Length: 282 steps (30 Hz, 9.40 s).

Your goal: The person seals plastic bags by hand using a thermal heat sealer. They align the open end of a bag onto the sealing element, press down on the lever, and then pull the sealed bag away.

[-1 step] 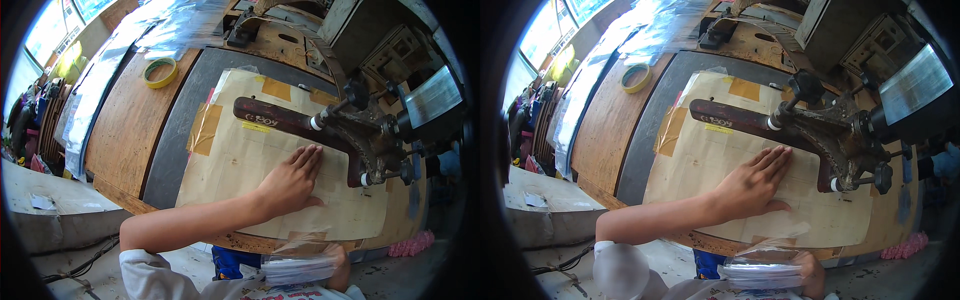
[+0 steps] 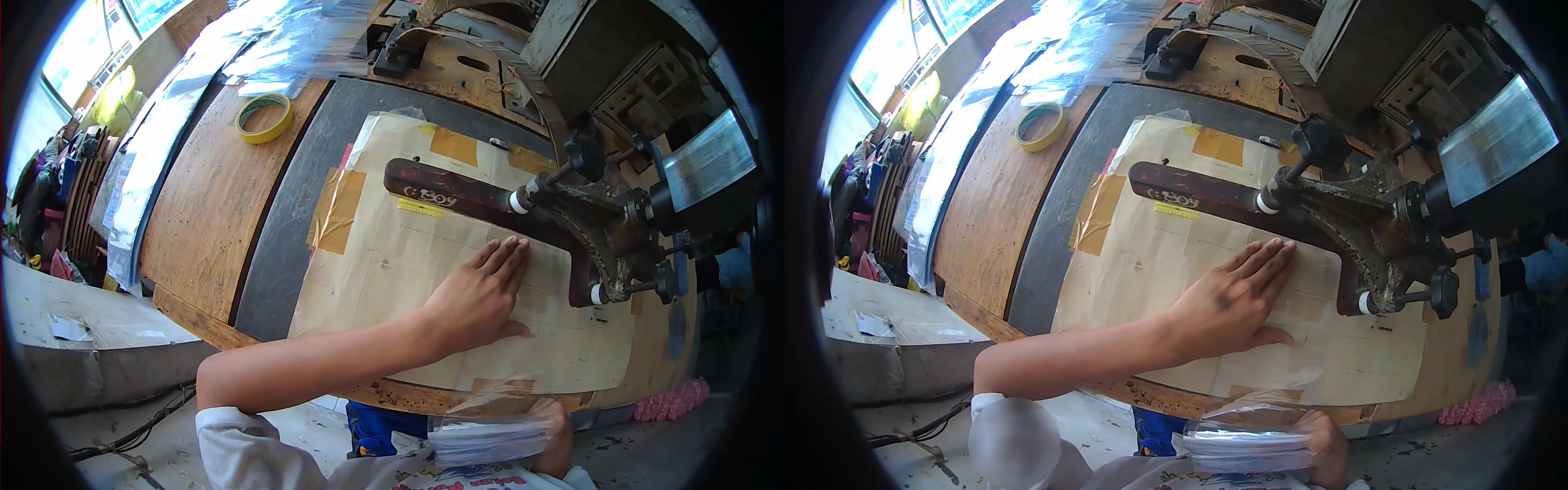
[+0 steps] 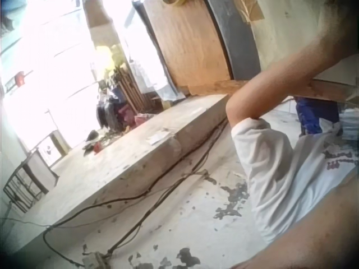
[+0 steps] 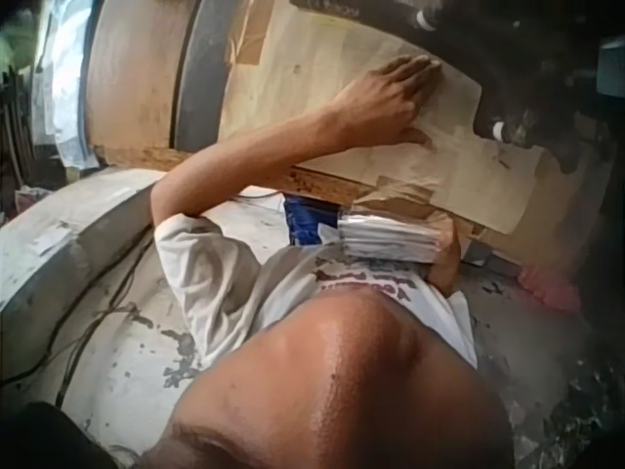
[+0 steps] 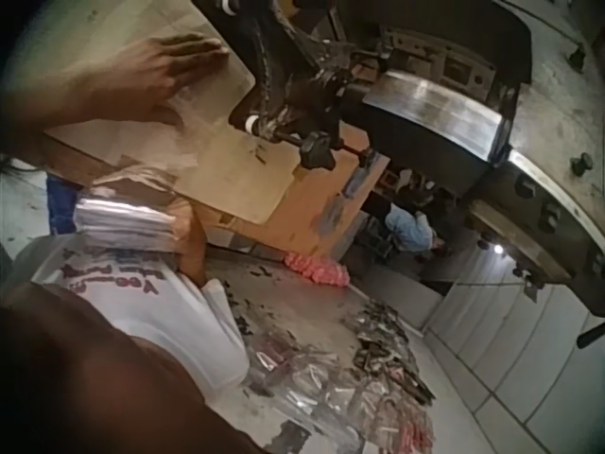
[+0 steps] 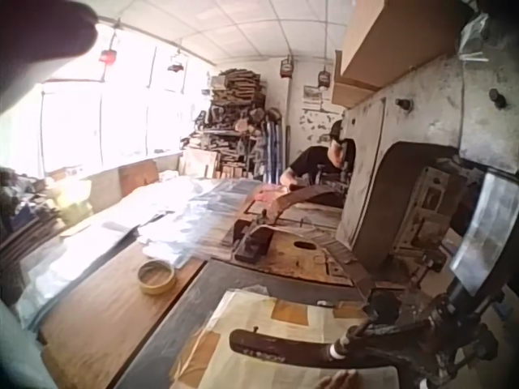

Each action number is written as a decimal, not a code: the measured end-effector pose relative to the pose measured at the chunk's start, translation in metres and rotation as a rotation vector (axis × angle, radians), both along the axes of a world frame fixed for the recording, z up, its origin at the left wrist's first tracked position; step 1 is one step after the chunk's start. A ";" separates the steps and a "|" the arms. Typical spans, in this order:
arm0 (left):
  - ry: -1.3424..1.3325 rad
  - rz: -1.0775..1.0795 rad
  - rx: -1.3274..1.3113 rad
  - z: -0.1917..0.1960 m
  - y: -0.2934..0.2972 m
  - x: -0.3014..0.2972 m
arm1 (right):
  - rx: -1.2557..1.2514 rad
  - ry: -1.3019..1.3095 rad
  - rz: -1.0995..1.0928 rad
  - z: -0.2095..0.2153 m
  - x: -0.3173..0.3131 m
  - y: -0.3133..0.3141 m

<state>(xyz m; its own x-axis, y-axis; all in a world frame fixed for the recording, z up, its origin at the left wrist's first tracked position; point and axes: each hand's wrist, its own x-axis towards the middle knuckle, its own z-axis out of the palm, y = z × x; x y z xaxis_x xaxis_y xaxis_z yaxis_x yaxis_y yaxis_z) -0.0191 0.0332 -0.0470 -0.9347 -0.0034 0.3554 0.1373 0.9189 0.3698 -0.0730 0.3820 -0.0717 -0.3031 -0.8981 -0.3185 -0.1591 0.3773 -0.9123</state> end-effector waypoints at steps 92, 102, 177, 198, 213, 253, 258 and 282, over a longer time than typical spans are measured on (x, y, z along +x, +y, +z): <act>-0.184 -0.261 -0.185 0.022 -0.027 0.027 | -0.102 0.248 0.039 0.024 0.021 -0.024; -0.173 -0.271 -0.156 0.019 -0.028 0.027 | -0.113 0.040 -0.059 0.004 0.023 -0.019; -0.175 -0.222 -0.009 0.037 -0.193 -0.097 | -0.111 -0.091 -0.165 -0.026 0.024 0.039; -0.032 -0.204 -0.148 0.022 -0.185 -0.095 | 0.135 -0.098 -0.510 -0.029 0.045 0.061; 0.002 -0.175 -0.235 0.012 -0.185 -0.101 | 0.223 -0.212 -0.485 0.014 0.053 0.032; 0.008 -0.281 -0.276 0.031 -0.187 -0.101 | 0.243 -0.127 -0.325 0.025 0.047 0.006; 0.072 -0.342 -0.231 0.029 -0.189 -0.104 | 0.017 -0.088 -0.320 0.025 0.042 -0.008; -0.241 0.320 -0.028 0.157 -0.066 0.127 | -0.270 0.233 0.151 -0.015 0.011 -0.019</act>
